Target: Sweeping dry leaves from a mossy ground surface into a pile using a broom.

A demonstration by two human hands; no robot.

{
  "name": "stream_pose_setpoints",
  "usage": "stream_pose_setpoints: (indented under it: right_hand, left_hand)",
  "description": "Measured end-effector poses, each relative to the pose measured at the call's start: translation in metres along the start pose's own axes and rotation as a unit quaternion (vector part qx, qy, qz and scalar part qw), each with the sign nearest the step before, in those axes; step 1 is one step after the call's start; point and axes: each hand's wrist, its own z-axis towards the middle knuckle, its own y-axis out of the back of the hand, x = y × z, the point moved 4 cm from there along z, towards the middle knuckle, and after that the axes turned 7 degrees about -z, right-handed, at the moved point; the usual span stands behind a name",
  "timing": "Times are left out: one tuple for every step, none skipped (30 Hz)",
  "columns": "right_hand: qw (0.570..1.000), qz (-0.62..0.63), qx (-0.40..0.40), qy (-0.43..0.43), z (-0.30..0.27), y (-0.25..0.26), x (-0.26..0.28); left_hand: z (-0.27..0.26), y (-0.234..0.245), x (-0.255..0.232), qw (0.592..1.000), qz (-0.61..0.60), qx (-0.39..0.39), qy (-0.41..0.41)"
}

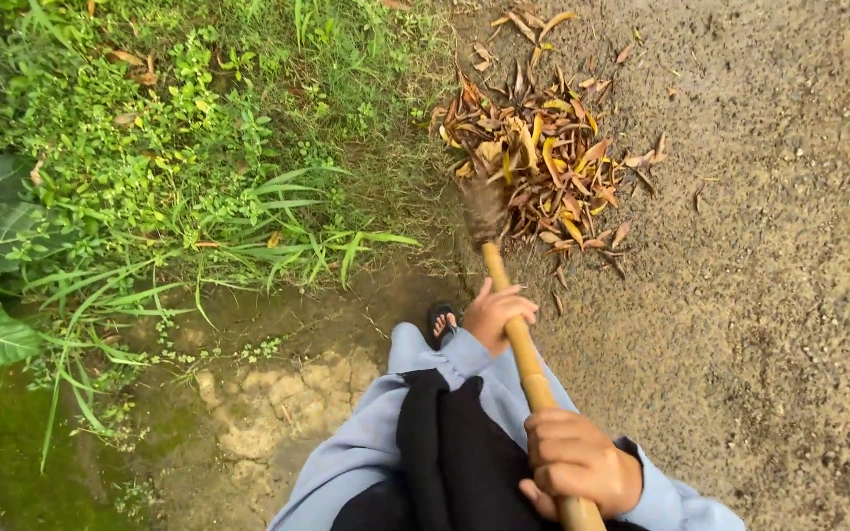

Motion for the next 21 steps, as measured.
stream_pose_setpoints:
  right_hand:
    - [1.000, 0.021, 0.000, -0.017, -0.002, 0.002, -0.001]
    - [0.999, 0.038, 0.002, -0.029, -0.003, 0.007, -0.006]
    - [0.999, 0.036, 0.006, -0.026, -0.014, 0.011, -0.012]
    - [0.995, 0.050, 0.017, -0.084, -0.025, 0.012, -0.021]
    - [0.987, 0.065, 0.029, -0.142, -0.038, 0.012, -0.031]
    - [0.987, 0.067, 0.032, -0.143, -0.049, 0.013, -0.034]
    - [0.986, 0.054, 0.020, -0.159, -0.061, 0.014, -0.038]
    - [0.984, 0.044, 0.013, -0.171, -0.071, 0.018, -0.045]
    - [0.984, 0.048, 0.019, -0.169, -0.073, 0.022, -0.041]
    - [0.987, 0.028, 0.019, -0.159, -0.074, 0.026, -0.035]
    - [0.989, 0.008, 0.019, -0.149, -0.075, 0.030, -0.028]
    - [0.990, 0.010, 0.025, -0.142, -0.078, 0.029, -0.025]
    - [0.991, -0.020, 0.021, -0.132, -0.081, 0.028, -0.022]
    - [0.992, -0.043, 0.025, -0.118, -0.085, 0.030, -0.017]
    - [0.993, -0.035, 0.038, -0.105, -0.084, 0.030, -0.020]
    - [0.996, -0.046, 0.040, -0.071, -0.083, 0.028, -0.016]
    - [0.997, -0.055, 0.042, -0.037, -0.084, 0.024, -0.012]
    - [0.997, -0.045, 0.055, -0.028, -0.085, 0.023, -0.011]
    - [0.997, -0.022, 0.072, -0.013, -0.085, 0.022, -0.010]
    - [0.996, 0.001, 0.091, 0.006, -0.083, 0.020, -0.011]
    - [0.994, 0.011, 0.106, 0.019, -0.083, 0.017, -0.014]
  left_hand:
    - [-0.012, -0.004, 0.010, 0.999, -0.007, -0.010, 0.033]
    - [-0.017, -0.008, 0.022, 0.998, -0.012, -0.023, 0.060]
    - [-0.023, -0.021, 0.046, 0.998, -0.012, -0.026, 0.057]
    - [-0.035, -0.034, 0.070, 0.996, 0.004, -0.039, 0.079]
    - [-0.048, -0.047, 0.095, 0.993, 0.020, -0.051, 0.101]
    - [-0.048, -0.058, 0.099, 0.993, 0.018, -0.053, 0.104]
    - [-0.049, -0.071, 0.103, 0.993, 0.041, -0.036, 0.108]
    - [-0.047, -0.081, 0.109, 0.991, 0.065, -0.024, 0.112]
    - [-0.038, -0.088, 0.095, 0.991, 0.065, -0.031, 0.116]
    - [-0.032, -0.096, 0.081, 0.990, 0.041, -0.003, 0.138]
    - [-0.026, -0.103, 0.068, 0.987, 0.015, 0.026, 0.159]
    - [-0.027, -0.113, 0.068, 0.987, 0.018, 0.017, 0.158]
    - [-0.027, -0.120, 0.064, 0.994, 0.003, -0.011, 0.111]
    - [-0.028, -0.130, 0.059, 0.996, -0.010, -0.049, 0.068]
    - [-0.017, -0.127, 0.055, 0.995, -0.004, -0.068, 0.070]
    - [-0.017, -0.131, 0.047, 0.995, -0.006, -0.073, 0.070]
    - [-0.016, -0.134, 0.040, 0.995, -0.008, -0.077, 0.069]
    - [-0.022, -0.136, 0.037, 0.993, -0.006, -0.095, 0.074]
    - [-0.028, -0.140, 0.033, 0.993, 0.015, -0.096, 0.067]
    - [-0.030, -0.140, 0.032, 0.992, 0.038, -0.101, 0.058]
    - [-0.036, -0.136, 0.028, 0.990, 0.044, -0.122, 0.062]
